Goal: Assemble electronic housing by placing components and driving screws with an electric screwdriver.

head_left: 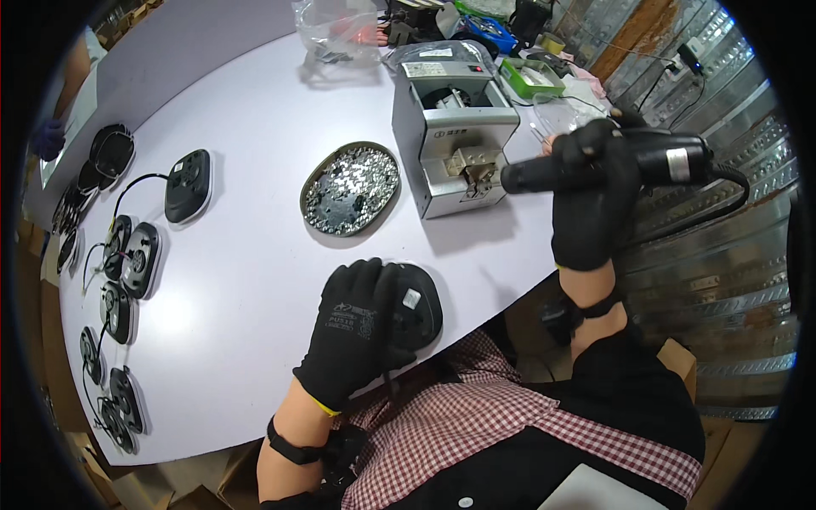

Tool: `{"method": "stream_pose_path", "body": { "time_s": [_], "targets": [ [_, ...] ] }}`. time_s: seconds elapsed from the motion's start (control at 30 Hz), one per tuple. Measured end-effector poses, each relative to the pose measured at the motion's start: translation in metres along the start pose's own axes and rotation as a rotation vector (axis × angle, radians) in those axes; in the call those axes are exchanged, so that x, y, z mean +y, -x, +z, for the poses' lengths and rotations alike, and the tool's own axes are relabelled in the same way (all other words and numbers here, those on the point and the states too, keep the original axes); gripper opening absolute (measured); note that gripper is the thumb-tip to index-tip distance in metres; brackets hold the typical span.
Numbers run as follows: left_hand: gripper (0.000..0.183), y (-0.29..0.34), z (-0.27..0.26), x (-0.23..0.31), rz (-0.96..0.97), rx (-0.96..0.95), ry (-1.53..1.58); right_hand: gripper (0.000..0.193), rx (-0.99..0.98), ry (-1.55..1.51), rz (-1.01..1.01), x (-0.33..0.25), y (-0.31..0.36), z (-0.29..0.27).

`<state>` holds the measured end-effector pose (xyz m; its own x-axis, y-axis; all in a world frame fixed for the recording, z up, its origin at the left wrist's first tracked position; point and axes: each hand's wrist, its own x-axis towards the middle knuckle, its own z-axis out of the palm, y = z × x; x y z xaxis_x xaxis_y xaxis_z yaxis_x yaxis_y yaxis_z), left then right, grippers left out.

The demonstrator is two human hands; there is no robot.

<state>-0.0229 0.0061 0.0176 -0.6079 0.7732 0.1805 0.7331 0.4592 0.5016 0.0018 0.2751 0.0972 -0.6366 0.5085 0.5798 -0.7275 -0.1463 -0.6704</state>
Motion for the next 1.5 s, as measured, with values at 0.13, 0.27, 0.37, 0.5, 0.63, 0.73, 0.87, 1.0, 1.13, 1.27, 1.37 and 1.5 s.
{"method": "stream_pose_path", "body": {
  "time_s": [0.13,0.27,0.37,0.5,0.63,0.73,0.87,1.0,1.13,1.27,1.37,1.5],
  "targets": [
    [0.077,-0.003,-0.003,0.005,0.139,-0.109,0.01,0.027,-0.046,0.149,-0.055,0.022,-0.017,-0.016],
    [0.065,0.005,0.002,0.019,0.175,-0.063,-0.045,0.014,-0.21,0.346,0.114,0.028,-0.016,-0.012],
    [0.062,0.008,0.004,0.028,0.15,-0.044,-0.04,0.011,-0.151,0.606,-0.008,0.034,-0.015,-0.022],
    [0.055,0.01,0.021,0.03,0.084,0.003,-0.047,0.025,-0.196,-0.076,0.324,0.018,0.007,0.019],
    [0.048,0.015,0.027,0.027,0.083,0.059,-0.089,0.032,-0.324,0.016,0.396,0.039,0.028,0.062],
    [0.047,0.016,0.033,0.022,0.078,0.069,-0.068,0.037,-0.273,-0.007,0.543,0.056,0.035,0.086],
    [0.047,0.018,0.041,0.021,0.09,0.137,-0.081,0.036,-0.294,0.087,0.541,0.075,0.039,0.09],
    [0.048,0.02,0.038,0.022,0.085,0.145,-0.048,0.034,-0.282,0.067,0.602,0.072,0.043,0.094],
    [0.05,0.02,0.037,0.026,0.066,0.052,-0.085,0.034,-0.578,0.364,0.503,0.064,0.043,0.099],
    [0.053,0.021,0.038,0.022,0.064,-0.009,-0.066,0.033,-0.528,0.212,0.528,0.069,0.047,0.09],
    [0.057,0.021,0.034,0.017,0.066,-0.004,-0.111,0.03,-0.48,0.207,0.577,0.072,0.048,0.099],
    [0.059,0.013,0.019,0.014,0.04,-0.033,-0.021,0.015,-0.637,-0.007,0.545,0.094,0.045,0.091]
  ]
}}
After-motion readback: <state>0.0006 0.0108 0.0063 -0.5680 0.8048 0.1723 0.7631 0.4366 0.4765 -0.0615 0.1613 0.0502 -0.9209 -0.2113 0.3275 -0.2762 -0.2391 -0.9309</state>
